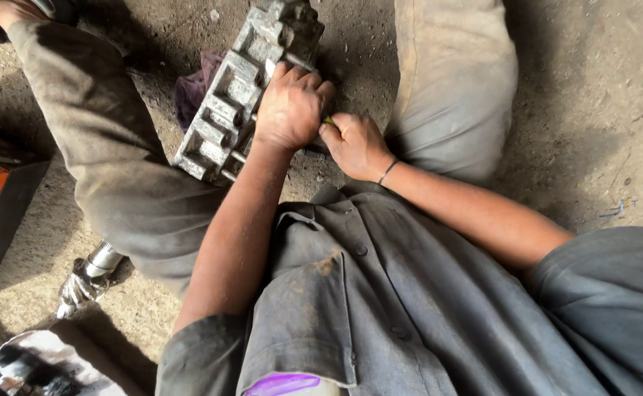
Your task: The person sits on the floor and uses a screwdriver to scrape and clean the surface of a metal engine cylinder head. They hold the part with one hand and repeatedly scrape along the grooves with the tool.
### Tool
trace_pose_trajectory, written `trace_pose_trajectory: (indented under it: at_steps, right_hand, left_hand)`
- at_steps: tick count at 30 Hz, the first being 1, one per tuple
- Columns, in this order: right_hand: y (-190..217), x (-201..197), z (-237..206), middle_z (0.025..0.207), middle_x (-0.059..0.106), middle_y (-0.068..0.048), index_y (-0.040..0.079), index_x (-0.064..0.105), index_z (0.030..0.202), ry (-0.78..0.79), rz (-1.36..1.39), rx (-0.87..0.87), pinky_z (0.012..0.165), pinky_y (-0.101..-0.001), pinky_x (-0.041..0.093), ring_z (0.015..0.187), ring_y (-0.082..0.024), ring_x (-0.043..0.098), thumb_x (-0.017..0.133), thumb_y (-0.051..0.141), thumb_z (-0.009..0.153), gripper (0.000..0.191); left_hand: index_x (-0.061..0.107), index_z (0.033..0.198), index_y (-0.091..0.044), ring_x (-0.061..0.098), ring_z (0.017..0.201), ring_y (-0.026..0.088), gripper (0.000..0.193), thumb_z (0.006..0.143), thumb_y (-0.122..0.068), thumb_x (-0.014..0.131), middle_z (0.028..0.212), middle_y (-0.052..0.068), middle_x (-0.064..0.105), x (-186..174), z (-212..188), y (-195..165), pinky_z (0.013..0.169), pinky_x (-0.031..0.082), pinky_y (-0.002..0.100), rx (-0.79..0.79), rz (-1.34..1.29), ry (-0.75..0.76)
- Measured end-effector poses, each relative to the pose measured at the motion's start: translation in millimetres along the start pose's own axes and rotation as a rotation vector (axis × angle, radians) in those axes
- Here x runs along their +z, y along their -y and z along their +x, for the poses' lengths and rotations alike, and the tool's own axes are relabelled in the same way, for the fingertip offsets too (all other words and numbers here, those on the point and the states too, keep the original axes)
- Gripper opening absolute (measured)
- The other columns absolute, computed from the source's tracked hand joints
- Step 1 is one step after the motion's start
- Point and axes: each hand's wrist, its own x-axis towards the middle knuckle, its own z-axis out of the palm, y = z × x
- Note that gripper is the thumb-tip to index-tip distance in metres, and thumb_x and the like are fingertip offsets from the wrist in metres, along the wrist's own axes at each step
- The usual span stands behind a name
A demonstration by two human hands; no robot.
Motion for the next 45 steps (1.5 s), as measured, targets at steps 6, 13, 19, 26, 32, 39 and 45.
trace_pose_trajectory:
  at_steps: [6, 13, 19, 26, 32, 39, 45]
  right_hand:
    - [-1.0, -14.2, 6.7, 0.057, 0.042, 0.007, 0.012, 0.057, 0.084, 0.595, 0.996, 0.882, 0.038, -0.0244, 0.026, 0.043, -0.004, 0.033, 0.059, 0.031, 0.102, 0.026]
    - [-7.4, -18.9, 22.7, 0.057, 0.040, 0.008, 0.013, 0.055, 0.086, 0.791, 1.343, 1.019, 0.040, -0.0237, 0.027, 0.042, -0.005, 0.031, 0.059, 0.034, 0.102, 0.027]
    - [-2.3, 4.9, 4.8, 0.071, 0.057, 0.007, 0.008, 0.062, 0.079, 0.299, 0.751, 0.440, 0.056, -0.0277, 0.044, 0.062, -0.006, 0.049, 0.062, 0.030, 0.106, 0.034]
    - [1.4, -0.4, -1.9, 0.069, 0.050, 0.007, 0.010, 0.059, 0.082, 0.218, 0.399, 0.312, 0.051, -0.0278, 0.037, 0.056, -0.006, 0.047, 0.062, 0.031, 0.105, 0.032]
    - [-7.2, -20.3, 16.9, 0.055, 0.040, 0.009, 0.013, 0.058, 0.084, 0.730, 1.300, 1.005, 0.038, -0.0230, 0.028, 0.041, -0.005, 0.033, 0.056, 0.034, 0.102, 0.028]
    - [21.8, -1.3, 7.1, 0.064, 0.056, -0.006, 0.007, 0.060, 0.081, 0.171, 0.379, 0.386, 0.048, -0.0354, 0.040, 0.052, -0.018, 0.053, 0.061, 0.029, 0.104, 0.032]
    - [29.7, -20.0, 0.3, 0.075, 0.067, -0.020, 0.001, 0.064, 0.087, 0.032, 0.155, 0.176, 0.061, -0.0437, 0.050, 0.065, -0.032, 0.066, 0.060, 0.024, 0.101, 0.027]
  left_hand:
    - [0.072, 0.094, -0.019, 0.069, 0.096, 0.021, 0.022, 0.082, -0.037, 0.077, 0.095, 0.002, 0.074, -18.4, -11.8, -8.2, 0.093, 0.045, 0.038, -0.077, -0.151, 0.300]
    - [0.073, 0.102, -0.024, 0.071, 0.091, 0.020, 0.023, 0.083, -0.037, 0.075, 0.090, 0.003, 0.075, -24.4, -6.4, -1.7, 0.091, 0.048, 0.040, -0.104, -0.136, 0.279]
    - [0.071, 0.099, -0.022, 0.070, 0.089, 0.021, 0.011, 0.094, -0.030, 0.065, 0.089, 0.004, 0.073, -6.7, 3.2, 5.2, 0.099, 0.045, 0.042, -0.056, -0.051, 0.339]
    - [0.072, 0.099, -0.018, 0.067, 0.102, 0.022, 0.026, 0.080, -0.035, 0.075, 0.097, 0.004, 0.073, -1.5, -13.5, -5.2, 0.096, 0.045, 0.040, -0.030, -0.091, 0.090]
    - [0.074, 0.098, -0.020, 0.067, 0.101, 0.024, 0.029, 0.076, -0.037, 0.079, 0.101, 0.004, 0.074, -19.0, -11.7, -0.1, 0.094, 0.047, 0.040, -0.092, -0.182, 0.192]
    - [0.073, 0.102, -0.020, 0.067, 0.099, 0.023, 0.026, 0.080, -0.033, 0.074, 0.099, 0.005, 0.073, -2.1, 0.0, 3.3, 0.100, 0.044, 0.046, -0.057, -0.057, 0.312]
    - [0.069, 0.114, -0.010, 0.062, 0.112, 0.029, 0.023, 0.094, -0.021, 0.067, 0.112, 0.009, 0.068, -6.2, -3.3, -6.1, 0.116, 0.042, 0.049, 0.089, -0.001, -0.042]
